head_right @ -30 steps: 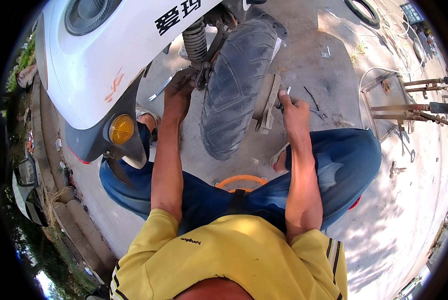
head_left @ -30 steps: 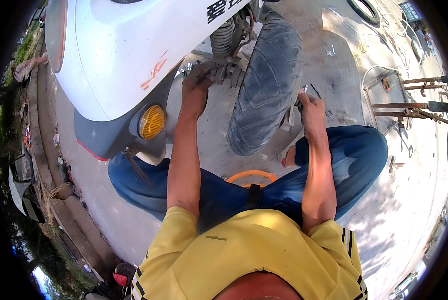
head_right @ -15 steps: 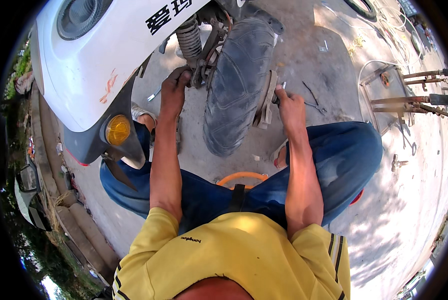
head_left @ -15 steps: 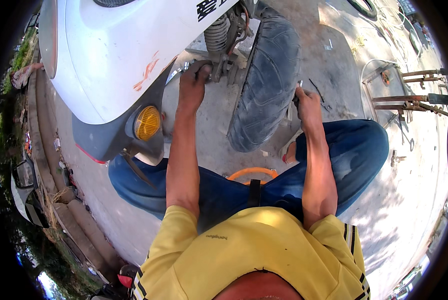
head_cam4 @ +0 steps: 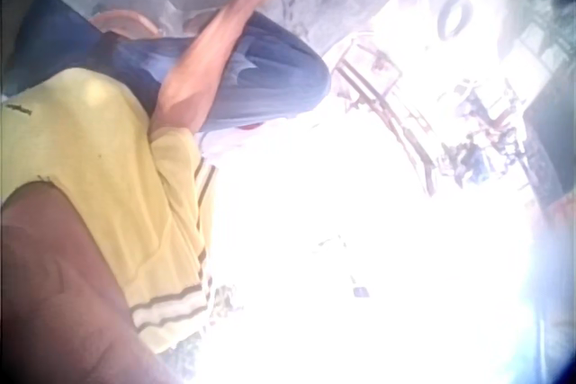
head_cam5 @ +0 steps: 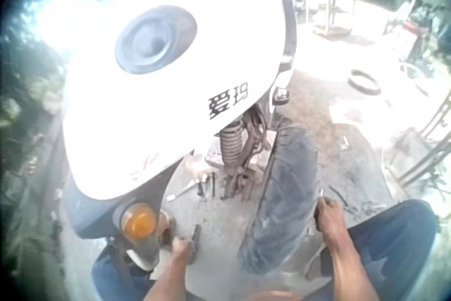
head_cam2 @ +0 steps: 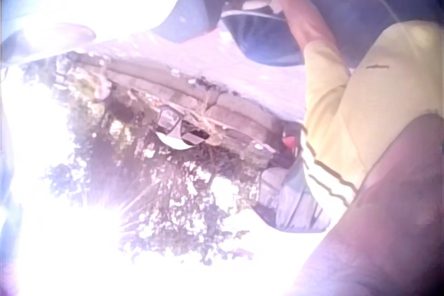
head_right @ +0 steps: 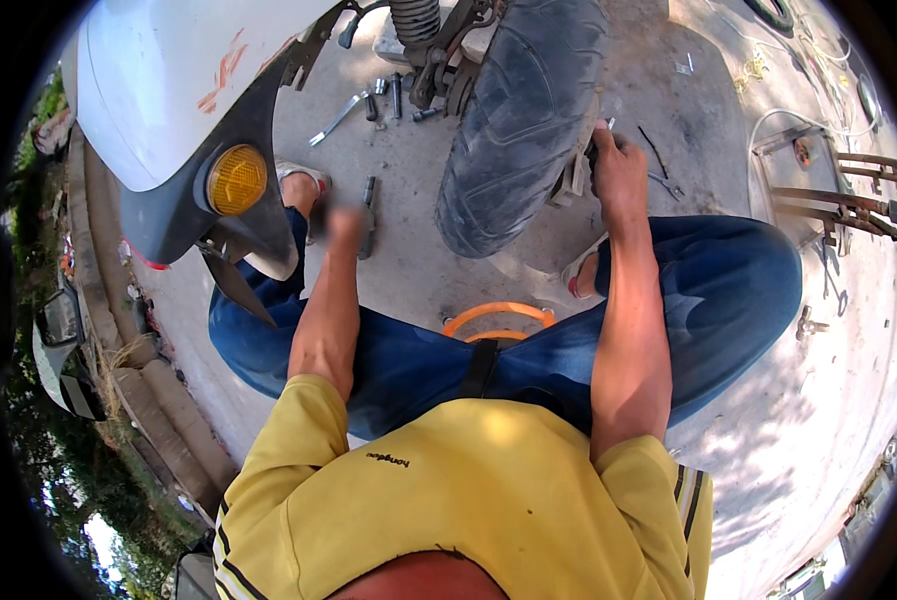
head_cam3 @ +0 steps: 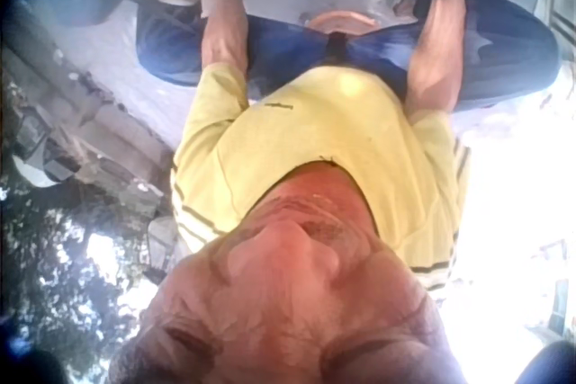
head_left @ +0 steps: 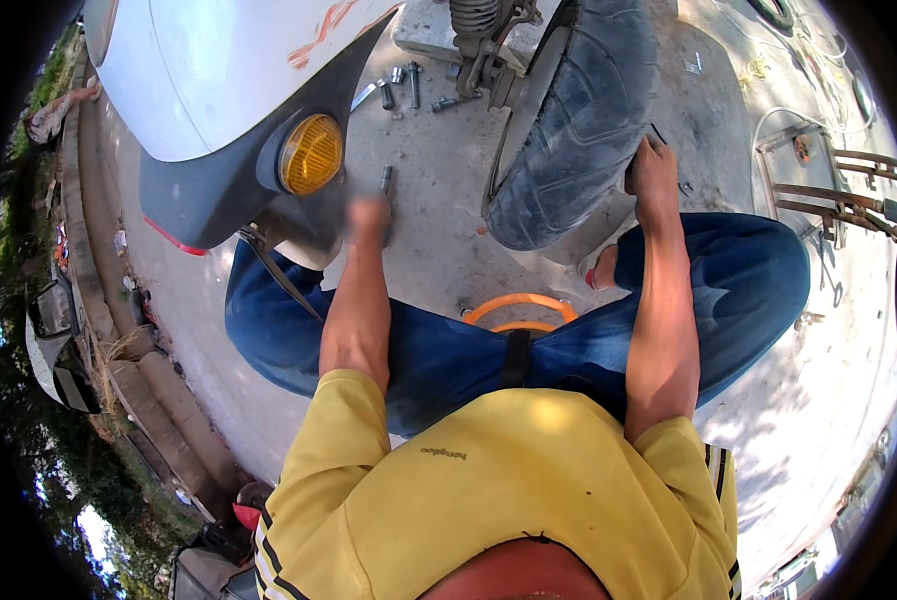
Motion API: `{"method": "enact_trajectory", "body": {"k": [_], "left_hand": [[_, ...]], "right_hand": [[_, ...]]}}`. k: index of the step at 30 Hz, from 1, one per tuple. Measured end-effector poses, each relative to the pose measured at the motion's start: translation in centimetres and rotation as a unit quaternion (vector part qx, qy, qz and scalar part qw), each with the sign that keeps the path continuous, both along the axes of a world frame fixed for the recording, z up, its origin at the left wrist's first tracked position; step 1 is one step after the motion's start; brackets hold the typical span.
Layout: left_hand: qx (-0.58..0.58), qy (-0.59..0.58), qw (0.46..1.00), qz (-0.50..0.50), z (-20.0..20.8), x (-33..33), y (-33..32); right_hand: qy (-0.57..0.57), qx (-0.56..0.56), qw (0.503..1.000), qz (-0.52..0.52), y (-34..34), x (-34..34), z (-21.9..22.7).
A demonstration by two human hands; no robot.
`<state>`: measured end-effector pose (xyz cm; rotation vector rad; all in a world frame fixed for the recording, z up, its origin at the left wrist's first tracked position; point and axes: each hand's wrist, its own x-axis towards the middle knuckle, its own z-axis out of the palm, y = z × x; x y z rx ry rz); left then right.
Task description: The person removes the rear tire of a white scooter using a cordless impact wrench and hand tools, then installs a new tire and secures it with bolts. The person also uses a screwdriver to adjust the tire alignment.
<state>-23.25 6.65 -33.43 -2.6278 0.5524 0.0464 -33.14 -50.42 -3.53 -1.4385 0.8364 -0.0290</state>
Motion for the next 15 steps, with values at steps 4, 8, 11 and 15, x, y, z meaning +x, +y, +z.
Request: {"method": "enact_trajectory", "body": {"k": [4, 8, 11, 15], "left_hand": [[-0.148, -0.040, 0.988, -0.007, -2.1, -3.8, -3.3], [-0.126, 0.110, 0.986, -0.009, -1.6, -2.5, 0.9], [-0.053, 0.045, 0.983, -0.168, 1.1, -1.2, -2.2], [-0.009, 0.190, 0.963, -0.193, 3.9, 0.2, -3.2]], "right_hand": [[0.018, -0.172, 0.985, -0.004, -0.8, -1.4, 1.0], [-0.015, -0.375, 0.927, 0.010, -1.0, -1.4, 2.7], [-0.064, -0.326, 0.943, -0.001, -0.5, -1.5, 9.3], [-0.153, -0.278, 0.947, 0.048, 0.1, -1.0, 15.6]]}}
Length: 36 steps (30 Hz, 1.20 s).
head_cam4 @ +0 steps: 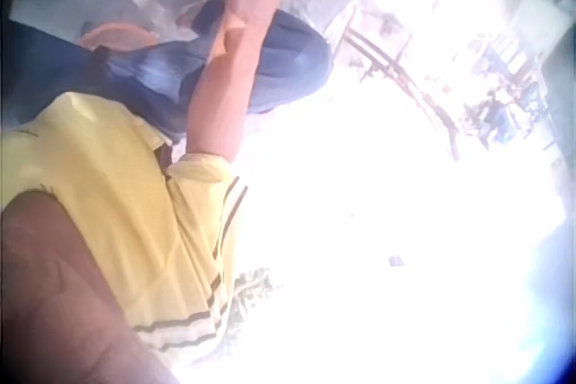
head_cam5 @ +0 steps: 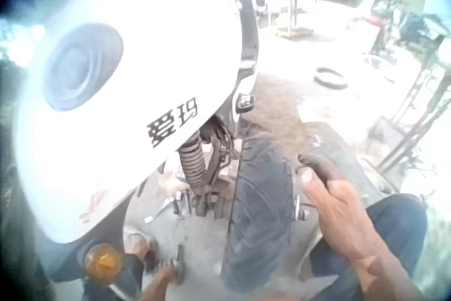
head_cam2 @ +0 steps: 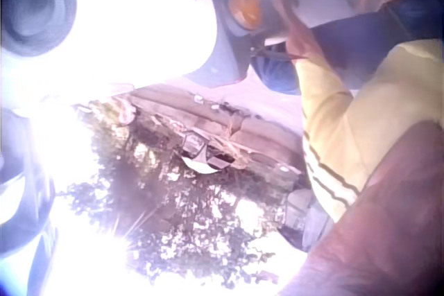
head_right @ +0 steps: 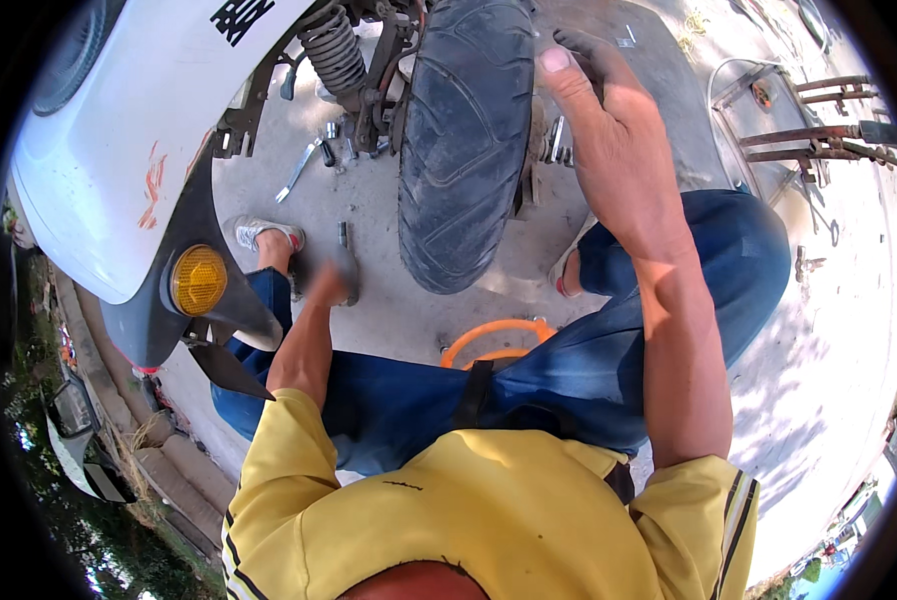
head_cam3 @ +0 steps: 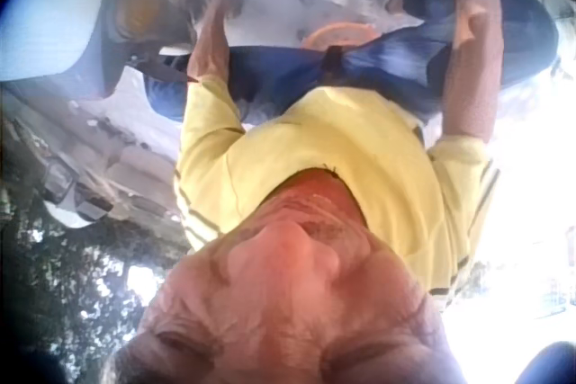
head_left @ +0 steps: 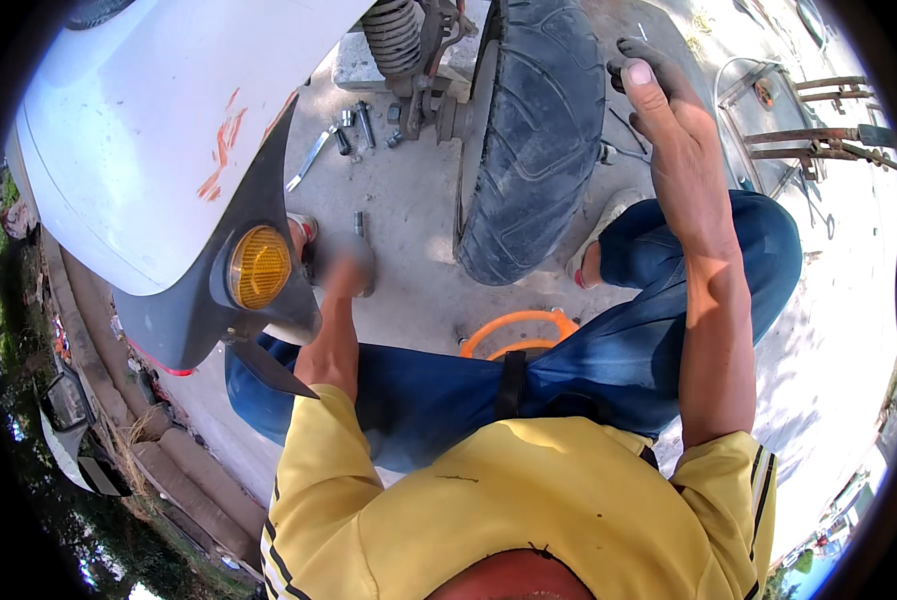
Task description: The person removes the rear tire of a white scooter using a cordless impact wrench and hand tools, then installs a new tire and secures it with bolts. The person also uses a screwdriver to adjust the tire alignment.
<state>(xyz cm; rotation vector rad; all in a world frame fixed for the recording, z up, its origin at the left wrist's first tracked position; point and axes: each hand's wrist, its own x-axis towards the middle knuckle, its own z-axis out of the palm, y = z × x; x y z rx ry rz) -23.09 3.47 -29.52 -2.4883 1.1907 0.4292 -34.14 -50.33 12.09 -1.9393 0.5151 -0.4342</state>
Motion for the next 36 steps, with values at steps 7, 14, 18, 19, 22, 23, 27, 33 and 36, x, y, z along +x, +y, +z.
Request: {"method": "enact_trajectory", "body": {"k": [7, 14, 18, 19, 22, 23, 27, 33, 36], "left_hand": [[-0.108, 0.206, 0.968, 0.091, 2.6, 0.4, -0.5], [-0.126, 0.334, 0.909, 0.216, 7.7, -0.6, -9.3], [-0.137, 0.310, 0.886, 0.316, 8.8, -1.8, -13.6], [-0.159, 0.281, 0.893, 0.314, 7.2, -1.5, -13.8], [-0.194, 0.248, 0.886, 0.340, 5.5, 0.2, -15.5], [-0.186, 0.280, 0.870, 0.361, 6.2, 1.2, -16.8], [-0.334, 0.232, 0.820, 0.403, 7.8, 3.7, -19.5], [-0.475, 0.060, 0.804, 0.352, -2.5, 7.5, -17.6], [-0.504, 0.042, 0.778, 0.374, -2.7, 7.4, -19.9]], "right_hand": [[0.042, 0.135, 0.984, 0.110, -0.1, 1.6, 0.9], [0.067, 0.187, 0.975, 0.099, 1.1, 1.3, 4.3], [0.040, 0.161, 0.978, 0.123, 1.8, 1.7, 4.7], [0.010, 0.136, 0.980, 0.143, 1.8, 1.4, 3.8], [0.027, 0.010, 0.991, 0.131, 2.0, 1.9, 2.1], [-0.024, -0.005, 0.989, 0.143, 1.7, 2.1, 0.3], [-0.229, -0.022, 0.965, 0.127, 1.0, 1.9, -5.5], [-0.037, 0.052, 0.991, 0.119, 3.1, 1.2, -1.1], [-0.008, 0.053, 0.988, 0.148, 2.2, 0.9, -2.0]]}}
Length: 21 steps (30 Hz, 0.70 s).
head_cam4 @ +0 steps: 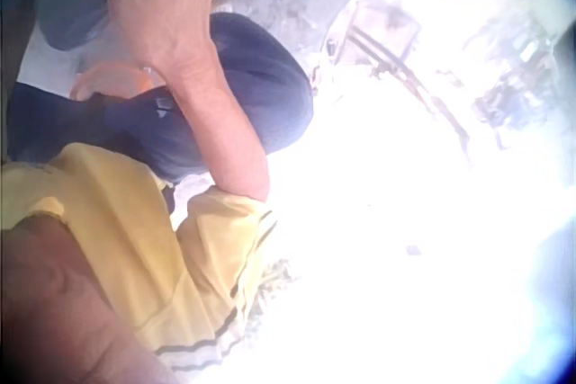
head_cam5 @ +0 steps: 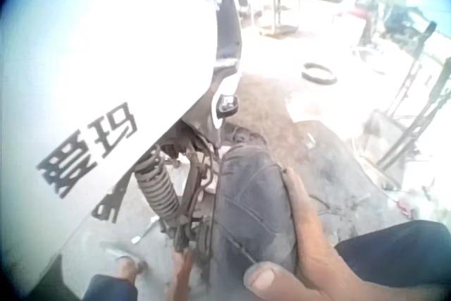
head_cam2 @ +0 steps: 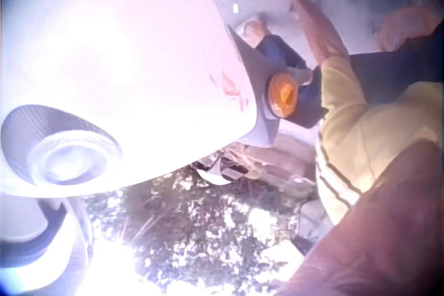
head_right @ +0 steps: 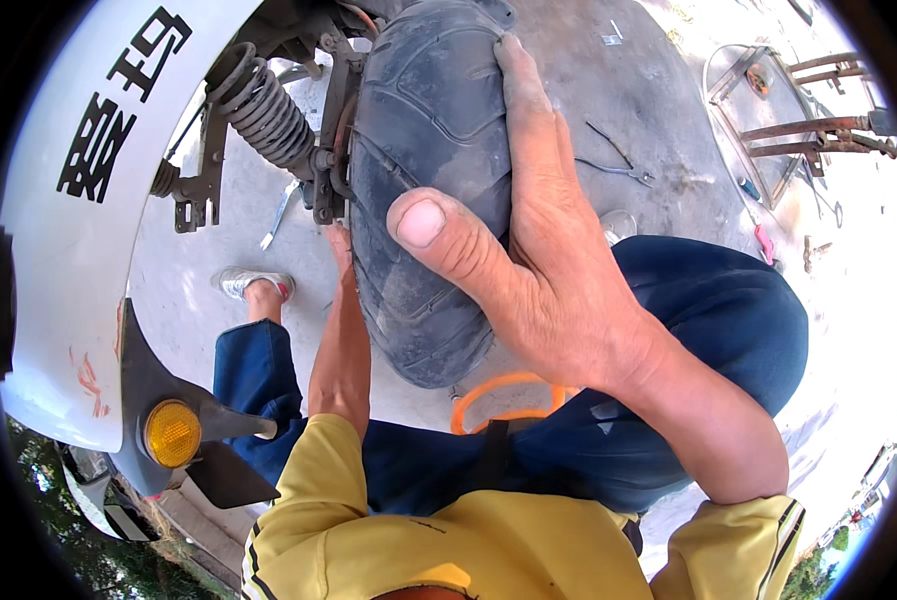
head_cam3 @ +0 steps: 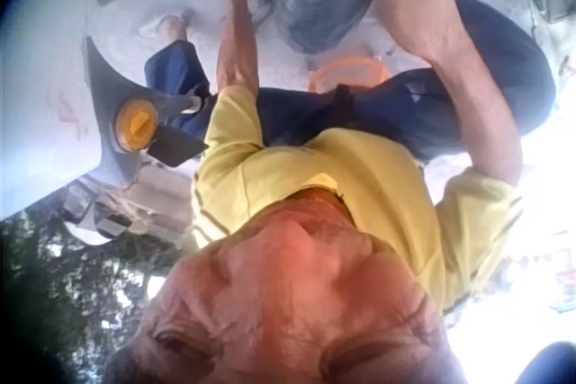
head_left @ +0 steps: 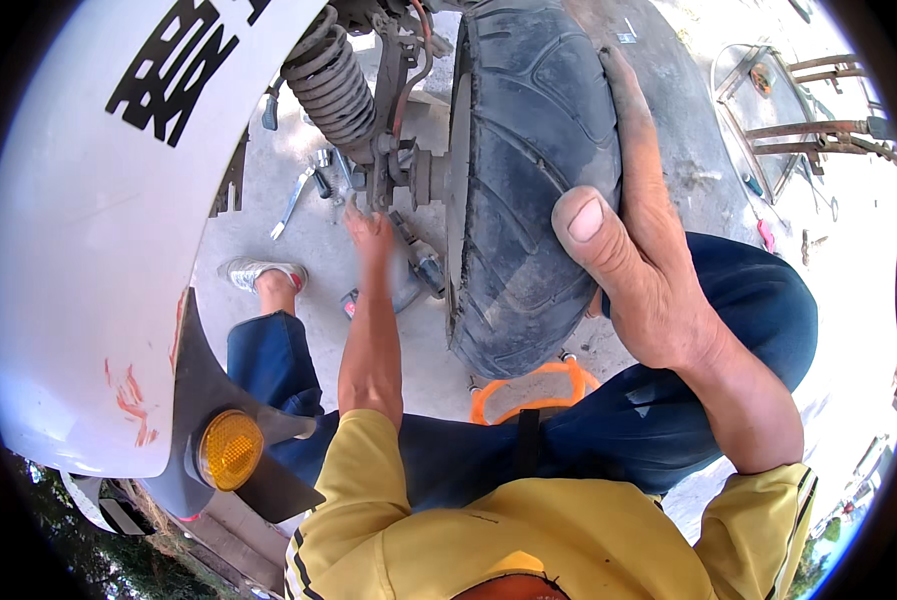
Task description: The person removes the rear tire of a white scooter using a cordless impact wrench and hand tools, then installs a new tire and secures it with bolts. The person also uses a screwdriver to adjust the tire alignment.
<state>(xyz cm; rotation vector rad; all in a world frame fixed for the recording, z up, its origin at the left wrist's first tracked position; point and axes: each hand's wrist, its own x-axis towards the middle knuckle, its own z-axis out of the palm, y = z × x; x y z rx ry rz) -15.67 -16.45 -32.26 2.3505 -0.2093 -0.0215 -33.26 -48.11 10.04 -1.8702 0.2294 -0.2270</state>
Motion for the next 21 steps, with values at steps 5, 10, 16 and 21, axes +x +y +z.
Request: {"method": "enact_trajectory", "body": {"k": [5, 10, 16, 21], "left_hand": [[0.033, -0.127, 0.990, 0.058, -7.4, -0.5, 2.7], [0.078, -0.104, 0.991, 0.030, -4.8, -0.7, -0.2], [0.069, -0.061, 0.994, 0.058, -5.2, -1.8, -3.3], [0.083, -0.050, 0.994, 0.057, -4.6, -2.1, -4.5]], "right_hand": [[-0.024, 0.054, 0.995, 0.081, 0.3, 0.2, 0.1], [0.042, 0.003, 0.992, 0.121, -1.4, -2.8, 1.6], [0.068, 0.025, 0.985, 0.156, -1.1, -2.9, 2.3], [0.040, 0.014, 0.994, 0.104, -0.2, -4.3, 2.0]]}}
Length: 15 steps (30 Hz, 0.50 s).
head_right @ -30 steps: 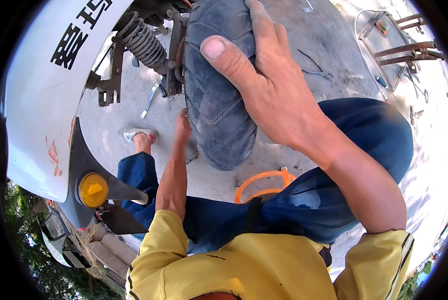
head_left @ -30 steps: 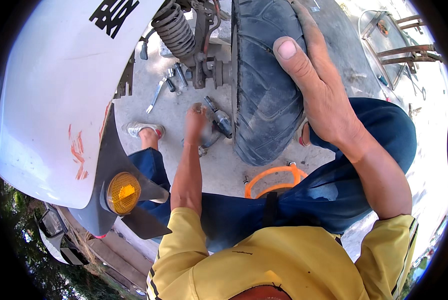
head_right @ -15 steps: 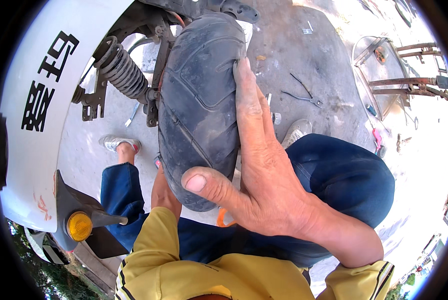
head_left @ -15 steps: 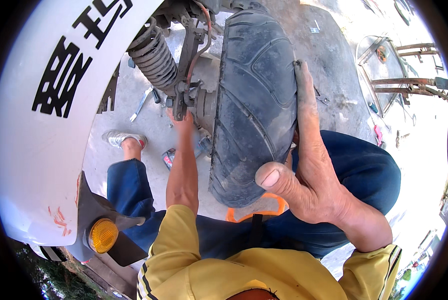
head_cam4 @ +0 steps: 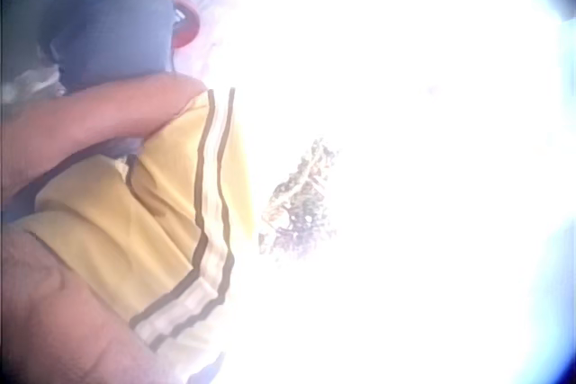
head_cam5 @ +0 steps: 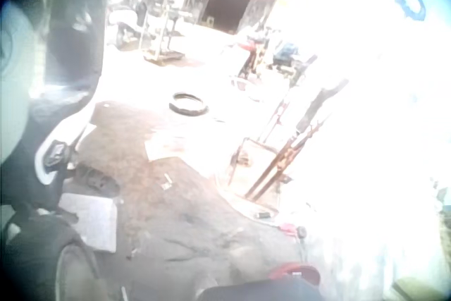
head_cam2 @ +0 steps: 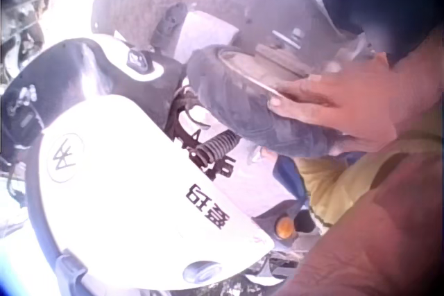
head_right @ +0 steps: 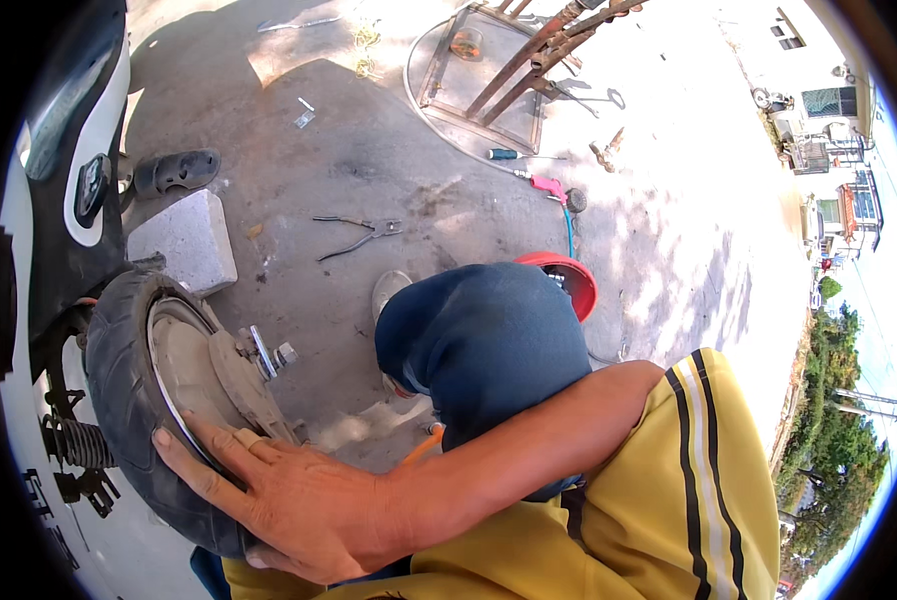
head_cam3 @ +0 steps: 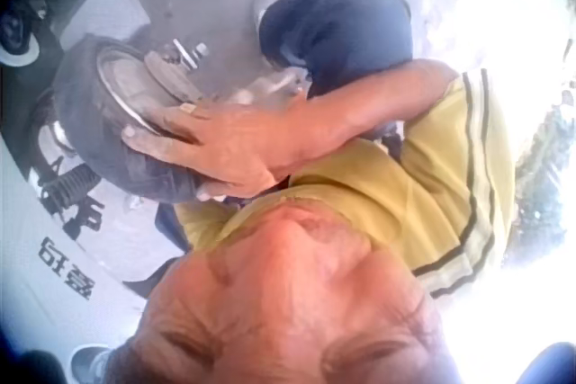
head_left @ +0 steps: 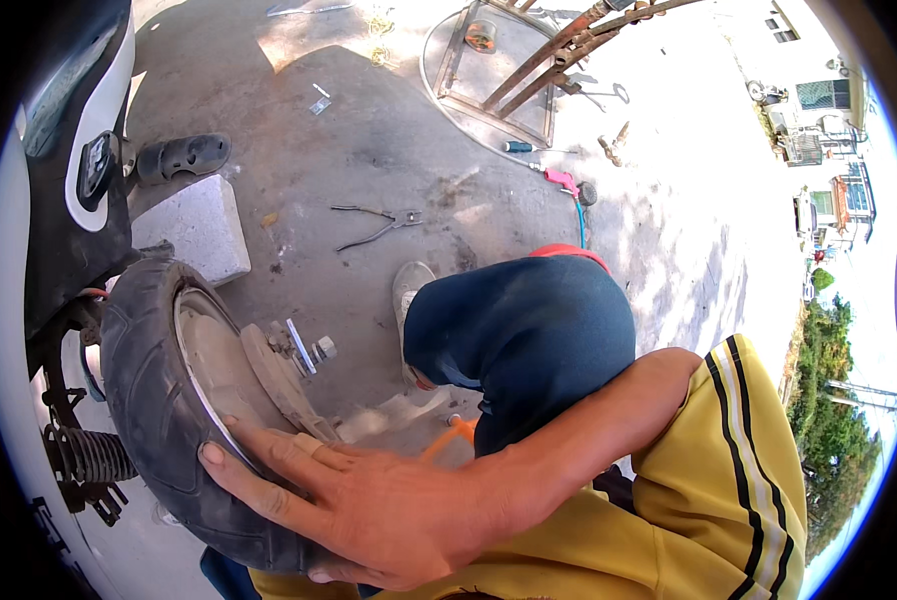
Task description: The person removes the rear tire of a white scooter using a cordless impact wrench and hand tools, then installs a new tire and secures it with bolts. The person also uses a screwdriver to adjust the tire alignment.
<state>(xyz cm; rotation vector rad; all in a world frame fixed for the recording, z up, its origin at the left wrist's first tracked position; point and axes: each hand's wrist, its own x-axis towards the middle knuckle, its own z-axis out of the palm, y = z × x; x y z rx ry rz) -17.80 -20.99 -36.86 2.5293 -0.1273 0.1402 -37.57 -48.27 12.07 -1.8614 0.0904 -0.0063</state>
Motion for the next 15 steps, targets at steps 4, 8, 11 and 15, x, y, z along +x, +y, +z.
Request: {"method": "enact_trajectory", "body": {"k": [4, 8, 11, 15], "left_hand": [[0.002, 0.009, 1.000, 0.002, 0.0, -0.3, -0.7], [-0.003, 0.016, 1.000, 0.002, 0.0, -0.3, -1.3], [-0.008, 0.024, 1.000, -0.002, 0.2, -0.6, -1.7], [-0.017, 0.028, 0.999, -0.012, 0.8, -0.8, -1.9]], "right_hand": [[-0.003, -0.035, 0.999, -0.003, 0.5, 0.1, 0.1], [-0.021, -0.056, 0.998, -0.019, 0.6, 0.5, -0.1], [-0.033, -0.071, 0.996, -0.032, 0.5, 0.5, -0.1], [-0.060, -0.079, 0.993, -0.060, 0.2, 0.3, 0.2]]}}
